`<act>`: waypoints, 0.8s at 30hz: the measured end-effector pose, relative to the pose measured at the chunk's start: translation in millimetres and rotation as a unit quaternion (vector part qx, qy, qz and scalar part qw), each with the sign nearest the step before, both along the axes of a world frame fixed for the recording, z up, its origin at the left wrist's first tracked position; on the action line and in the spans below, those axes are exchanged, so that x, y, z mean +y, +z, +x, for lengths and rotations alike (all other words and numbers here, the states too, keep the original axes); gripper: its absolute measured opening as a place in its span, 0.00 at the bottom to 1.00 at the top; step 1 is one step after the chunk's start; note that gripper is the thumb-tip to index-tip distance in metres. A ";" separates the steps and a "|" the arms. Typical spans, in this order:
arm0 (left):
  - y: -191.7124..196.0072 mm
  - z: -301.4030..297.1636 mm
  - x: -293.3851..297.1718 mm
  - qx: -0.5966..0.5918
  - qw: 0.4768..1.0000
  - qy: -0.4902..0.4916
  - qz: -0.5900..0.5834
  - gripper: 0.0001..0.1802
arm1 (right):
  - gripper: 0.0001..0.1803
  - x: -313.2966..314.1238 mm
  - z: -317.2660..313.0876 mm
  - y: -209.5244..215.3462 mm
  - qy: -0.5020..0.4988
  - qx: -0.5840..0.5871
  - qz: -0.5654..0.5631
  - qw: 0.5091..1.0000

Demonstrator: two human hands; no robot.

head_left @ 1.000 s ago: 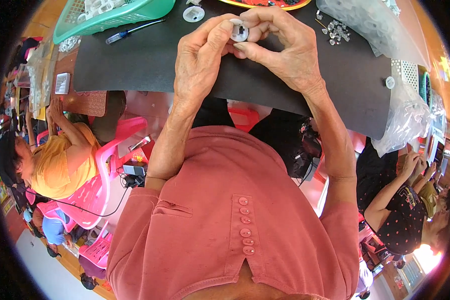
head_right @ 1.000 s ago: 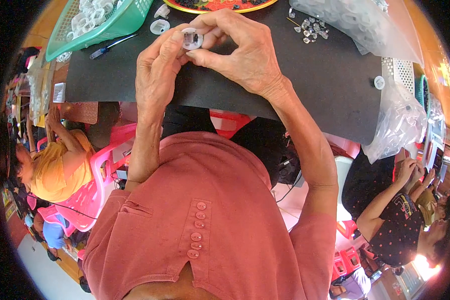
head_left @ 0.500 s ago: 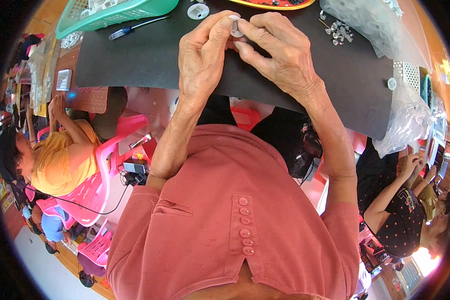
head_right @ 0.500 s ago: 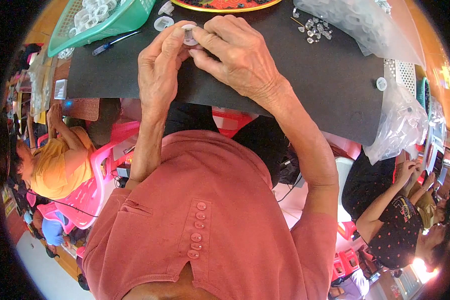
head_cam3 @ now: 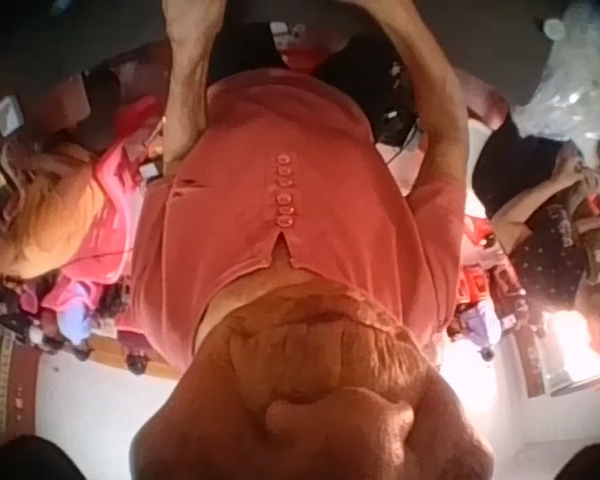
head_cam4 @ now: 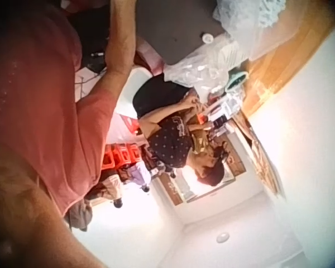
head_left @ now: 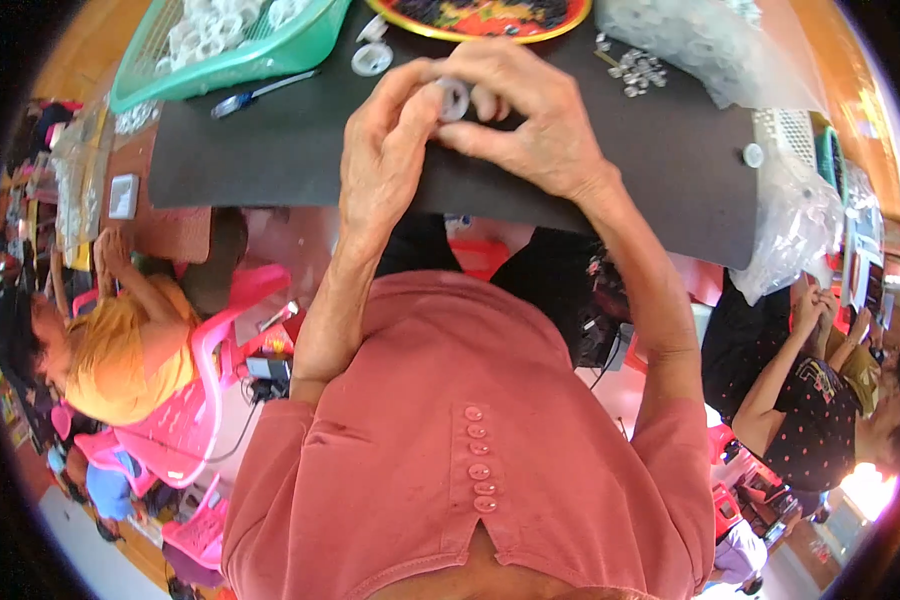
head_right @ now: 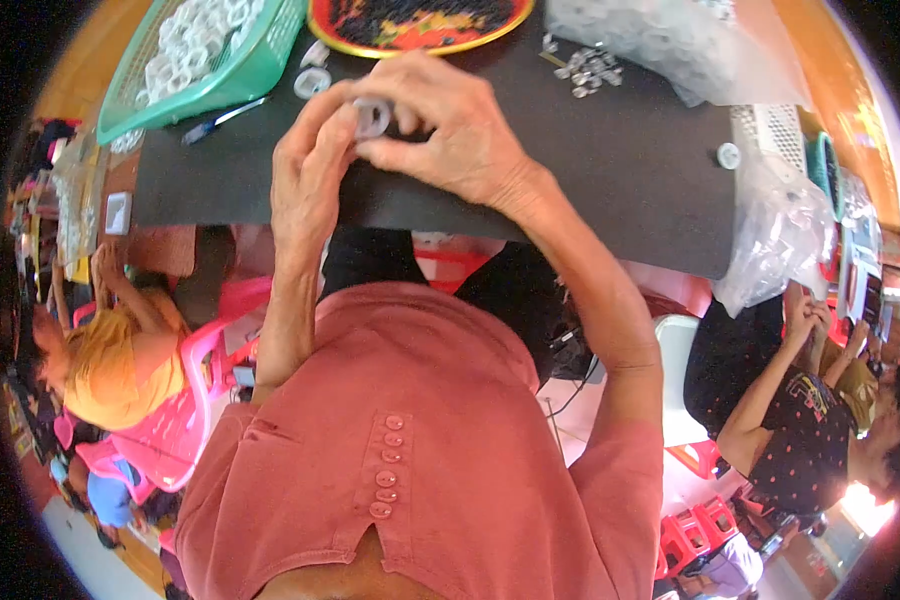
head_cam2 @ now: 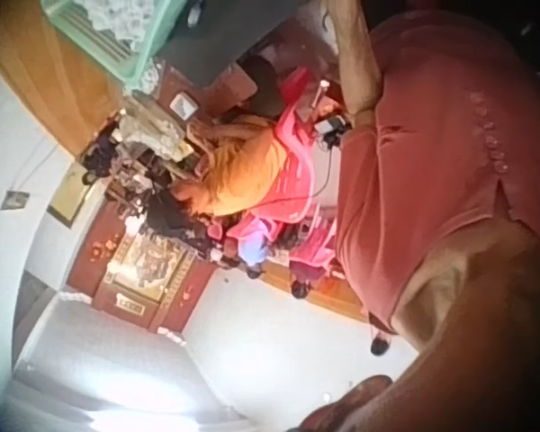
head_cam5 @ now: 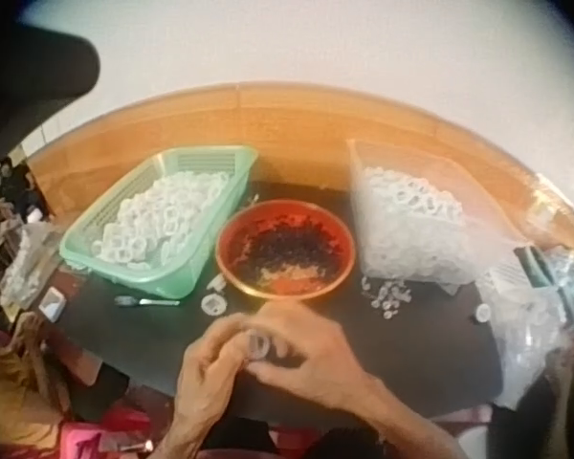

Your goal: The person assembles components by picking up plastic bases and inserting small parts into each base by hand, placing the assembled pieces on the table.

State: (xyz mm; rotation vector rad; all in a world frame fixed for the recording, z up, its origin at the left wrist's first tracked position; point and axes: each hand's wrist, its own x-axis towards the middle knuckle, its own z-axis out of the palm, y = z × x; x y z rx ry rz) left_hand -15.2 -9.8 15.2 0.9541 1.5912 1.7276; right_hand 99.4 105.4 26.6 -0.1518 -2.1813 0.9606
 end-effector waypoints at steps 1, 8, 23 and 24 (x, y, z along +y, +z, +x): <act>-1.4 0.8 -0.5 -0.009 1.000 -0.004 0.000 0.15 | 0.22 0.2 -0.3 -0.2 0.004 -0.003 0.011 1.000; -1.8 8.8 -4.7 -0.010 0.999 -0.038 0.020 0.19 | 0.23 -8.8 9.2 -4.3 -0.003 -0.012 -0.006 1.000; 2.9 9.1 -22.8 -0.119 0.986 -0.103 0.061 0.14 | 0.18 76.1 14.0 98.6 -0.341 -0.068 0.324 0.880; 1.9 6.3 -25.7 -0.116 0.986 -0.101 0.066 0.13 | 0.15 66.6 4.1 83.2 -0.237 -0.053 0.339 0.909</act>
